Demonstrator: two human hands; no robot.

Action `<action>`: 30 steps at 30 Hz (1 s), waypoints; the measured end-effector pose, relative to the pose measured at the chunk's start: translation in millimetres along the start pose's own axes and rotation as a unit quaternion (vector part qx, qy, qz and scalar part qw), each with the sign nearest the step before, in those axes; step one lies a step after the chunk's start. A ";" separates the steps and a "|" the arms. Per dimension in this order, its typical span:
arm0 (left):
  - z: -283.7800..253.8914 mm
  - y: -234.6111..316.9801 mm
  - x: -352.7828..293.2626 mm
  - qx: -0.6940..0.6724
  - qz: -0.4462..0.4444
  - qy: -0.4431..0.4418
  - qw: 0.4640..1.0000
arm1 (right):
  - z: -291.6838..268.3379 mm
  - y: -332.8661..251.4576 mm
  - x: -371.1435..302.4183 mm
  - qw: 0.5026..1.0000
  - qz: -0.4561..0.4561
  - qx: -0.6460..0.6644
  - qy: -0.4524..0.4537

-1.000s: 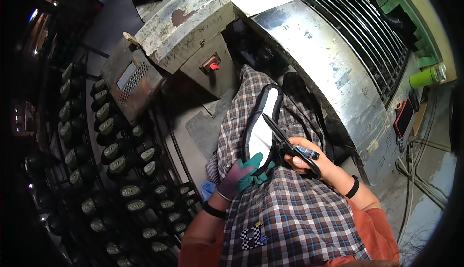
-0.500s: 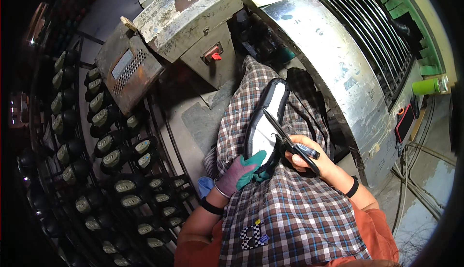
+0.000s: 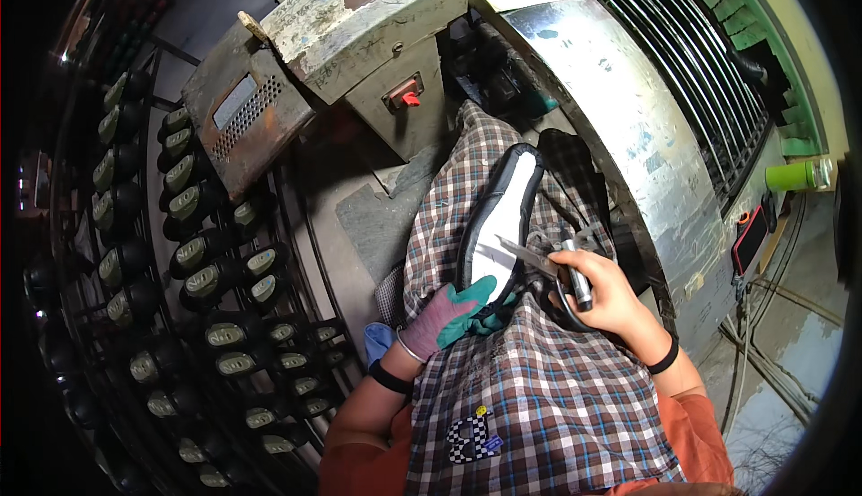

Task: Trim excess material from shoe soles using a knife.

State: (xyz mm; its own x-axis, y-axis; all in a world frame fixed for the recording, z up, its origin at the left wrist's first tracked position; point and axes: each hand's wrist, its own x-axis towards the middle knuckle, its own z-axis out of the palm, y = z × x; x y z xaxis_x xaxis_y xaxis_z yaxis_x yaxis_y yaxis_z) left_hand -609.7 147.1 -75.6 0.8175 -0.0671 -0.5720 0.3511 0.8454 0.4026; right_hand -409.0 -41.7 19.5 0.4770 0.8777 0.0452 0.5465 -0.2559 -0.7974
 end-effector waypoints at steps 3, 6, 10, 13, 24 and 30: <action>7.8 6.6 0.2 -0.017 0.011 -0.025 0.999 | -14.3 -4.7 -9.6 0.959 0.006 -0.266 -0.094; 8.3 8.7 1.3 -0.028 0.008 -0.032 0.999 | -17.2 -7.4 -14.0 0.952 -0.025 -0.295 -0.082; 4.7 8.8 1.4 0.026 -0.001 -0.023 0.999 | -18.9 -7.0 -8.7 0.939 -0.044 -0.325 -0.100; 10.1 13.6 -1.1 0.031 -0.007 -0.011 0.999 | -8.8 5.8 -6.3 0.955 -0.016 -0.275 -0.112; 4.1 11.0 0.7 -0.010 0.003 -0.067 0.998 | -17.5 -13.0 -12.9 0.943 -0.058 -0.296 -0.140; 3.4 9.8 1.0 -0.010 -0.013 -0.047 0.999 | -11.0 -17.6 -9.5 0.935 -0.082 -0.317 -0.137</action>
State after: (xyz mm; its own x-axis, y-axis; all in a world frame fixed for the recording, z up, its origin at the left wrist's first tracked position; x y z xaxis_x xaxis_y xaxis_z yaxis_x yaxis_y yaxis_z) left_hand -603.9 153.5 -69.8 0.8479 -0.1390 -0.5117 0.3652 0.8527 0.3736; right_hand -415.5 -50.0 39.7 0.2047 0.9748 -0.0892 0.9366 -0.2215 -0.2716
